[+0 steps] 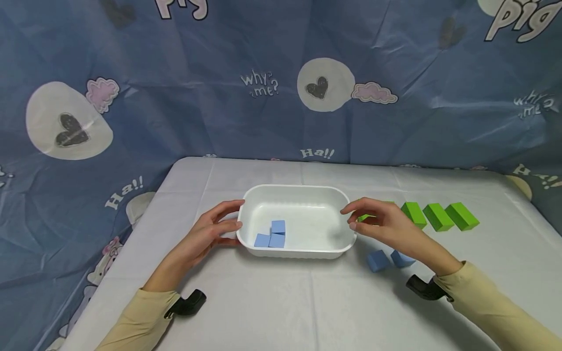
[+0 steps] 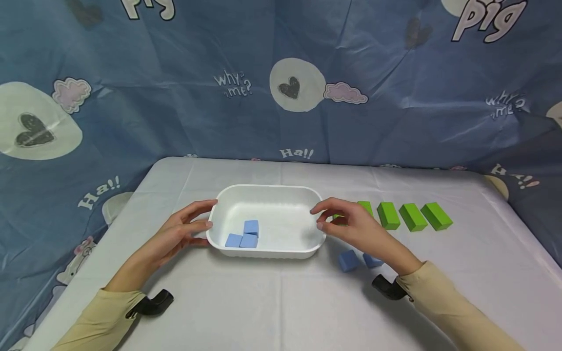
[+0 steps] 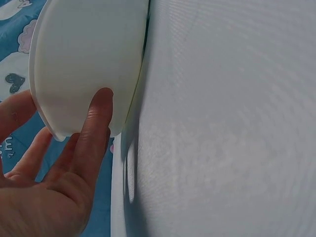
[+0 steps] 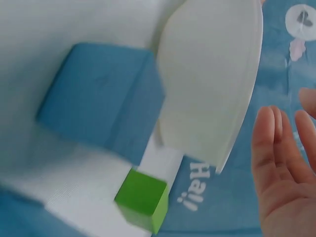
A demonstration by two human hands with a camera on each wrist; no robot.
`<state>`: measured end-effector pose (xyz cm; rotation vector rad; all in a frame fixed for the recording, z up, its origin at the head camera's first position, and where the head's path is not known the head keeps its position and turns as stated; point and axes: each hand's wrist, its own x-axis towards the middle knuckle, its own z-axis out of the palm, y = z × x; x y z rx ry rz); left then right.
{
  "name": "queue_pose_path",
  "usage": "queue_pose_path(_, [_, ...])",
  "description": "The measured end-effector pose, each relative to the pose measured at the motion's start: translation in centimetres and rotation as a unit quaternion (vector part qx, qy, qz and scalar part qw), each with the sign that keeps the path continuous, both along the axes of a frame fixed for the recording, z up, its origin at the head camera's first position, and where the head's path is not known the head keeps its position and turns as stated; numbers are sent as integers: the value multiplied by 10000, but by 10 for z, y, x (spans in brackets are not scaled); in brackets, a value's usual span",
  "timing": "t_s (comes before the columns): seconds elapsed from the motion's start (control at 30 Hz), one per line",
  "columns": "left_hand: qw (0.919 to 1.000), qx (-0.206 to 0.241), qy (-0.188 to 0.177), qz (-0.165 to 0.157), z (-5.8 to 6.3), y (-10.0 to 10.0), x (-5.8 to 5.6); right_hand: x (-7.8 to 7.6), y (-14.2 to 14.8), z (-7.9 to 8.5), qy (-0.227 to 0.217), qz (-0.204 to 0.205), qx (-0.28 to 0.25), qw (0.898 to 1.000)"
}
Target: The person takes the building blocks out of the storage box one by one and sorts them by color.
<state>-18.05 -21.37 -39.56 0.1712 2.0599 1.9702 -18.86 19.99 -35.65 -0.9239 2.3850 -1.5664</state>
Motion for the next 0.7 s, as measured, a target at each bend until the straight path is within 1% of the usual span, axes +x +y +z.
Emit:
queue_pose_path(0.27, [10000,66,24,-40,0,-1,1,-1,-22,2,-213,240,277,9991])
queue_pose_path(0.7, [10000,64,15,15,0,0,0,-15,-63,-12,-338,755,536,9951])
